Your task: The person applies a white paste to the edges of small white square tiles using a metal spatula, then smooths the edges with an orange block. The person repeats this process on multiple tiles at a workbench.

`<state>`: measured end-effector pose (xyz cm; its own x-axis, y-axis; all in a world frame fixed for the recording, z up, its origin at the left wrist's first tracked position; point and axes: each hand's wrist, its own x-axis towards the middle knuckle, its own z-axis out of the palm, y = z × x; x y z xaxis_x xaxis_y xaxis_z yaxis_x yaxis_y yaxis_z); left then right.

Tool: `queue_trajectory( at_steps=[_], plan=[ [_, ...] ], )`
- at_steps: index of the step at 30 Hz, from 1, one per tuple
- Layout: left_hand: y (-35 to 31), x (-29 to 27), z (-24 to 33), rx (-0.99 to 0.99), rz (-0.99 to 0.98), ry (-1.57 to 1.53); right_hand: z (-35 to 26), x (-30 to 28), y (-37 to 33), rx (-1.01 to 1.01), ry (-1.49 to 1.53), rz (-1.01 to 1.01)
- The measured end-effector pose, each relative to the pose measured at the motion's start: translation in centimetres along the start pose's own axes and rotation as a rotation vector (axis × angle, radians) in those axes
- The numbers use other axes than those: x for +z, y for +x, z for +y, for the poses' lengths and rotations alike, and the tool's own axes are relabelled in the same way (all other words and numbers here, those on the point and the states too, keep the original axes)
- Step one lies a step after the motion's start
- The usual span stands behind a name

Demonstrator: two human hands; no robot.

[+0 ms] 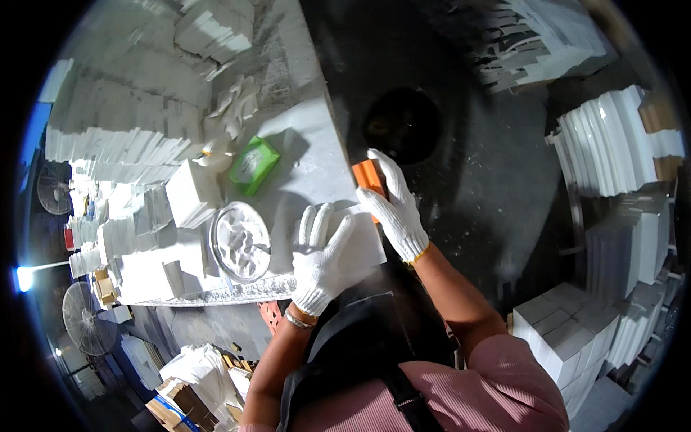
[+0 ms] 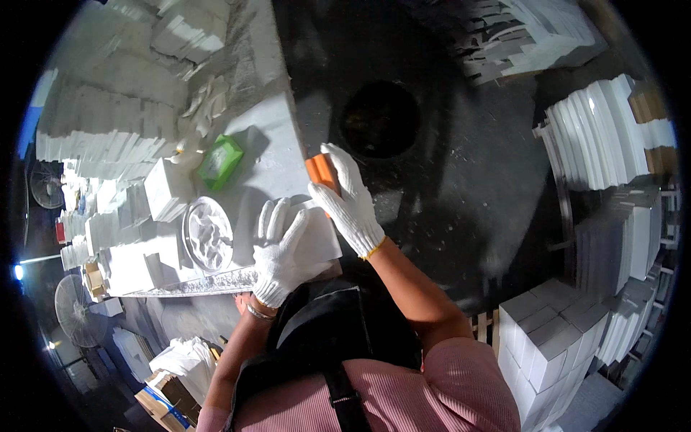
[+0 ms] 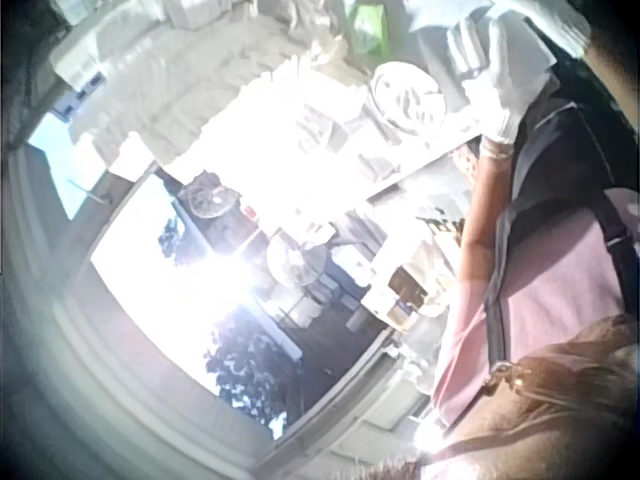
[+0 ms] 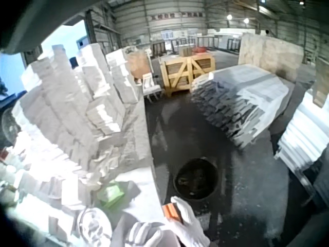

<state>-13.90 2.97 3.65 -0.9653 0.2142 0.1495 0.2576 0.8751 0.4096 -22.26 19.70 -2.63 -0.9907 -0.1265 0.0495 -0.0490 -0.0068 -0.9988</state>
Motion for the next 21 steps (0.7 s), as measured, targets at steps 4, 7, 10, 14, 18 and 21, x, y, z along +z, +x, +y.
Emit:
queue_trajectory(
  at_steps=[4,7,10,14,18,21],
  plan=[
    [-1.0,0.7,-1.0,0.009,0.047,0.012,-0.1,-1.6,-6.7,-0.222,-0.246,-0.051],
    [-1.2,0.3,-0.9,-0.022,0.013,-0.016,-0.5,-2.2,-9.8,-0.202,-0.259,-0.059],
    [-1.1,0.4,-1.1,-0.003,0.01,-0.01,-0.2,-1.0,-4.8,-0.172,-0.21,-0.03],
    [-1.1,0.3,-0.7,-0.015,0.01,-0.02,-1.6,-0.2,-0.2,0.08,-0.032,-0.031],
    [-1.4,0.4,-0.9,-0.012,0.053,-0.012,-1.8,-2.1,-8.6,0.157,-0.045,-0.089],
    [-1.1,-0.3,-0.9,-0.017,0.01,-0.058,-1.7,-4.7,-12.2,0.046,-0.271,-0.162]
  ],
)
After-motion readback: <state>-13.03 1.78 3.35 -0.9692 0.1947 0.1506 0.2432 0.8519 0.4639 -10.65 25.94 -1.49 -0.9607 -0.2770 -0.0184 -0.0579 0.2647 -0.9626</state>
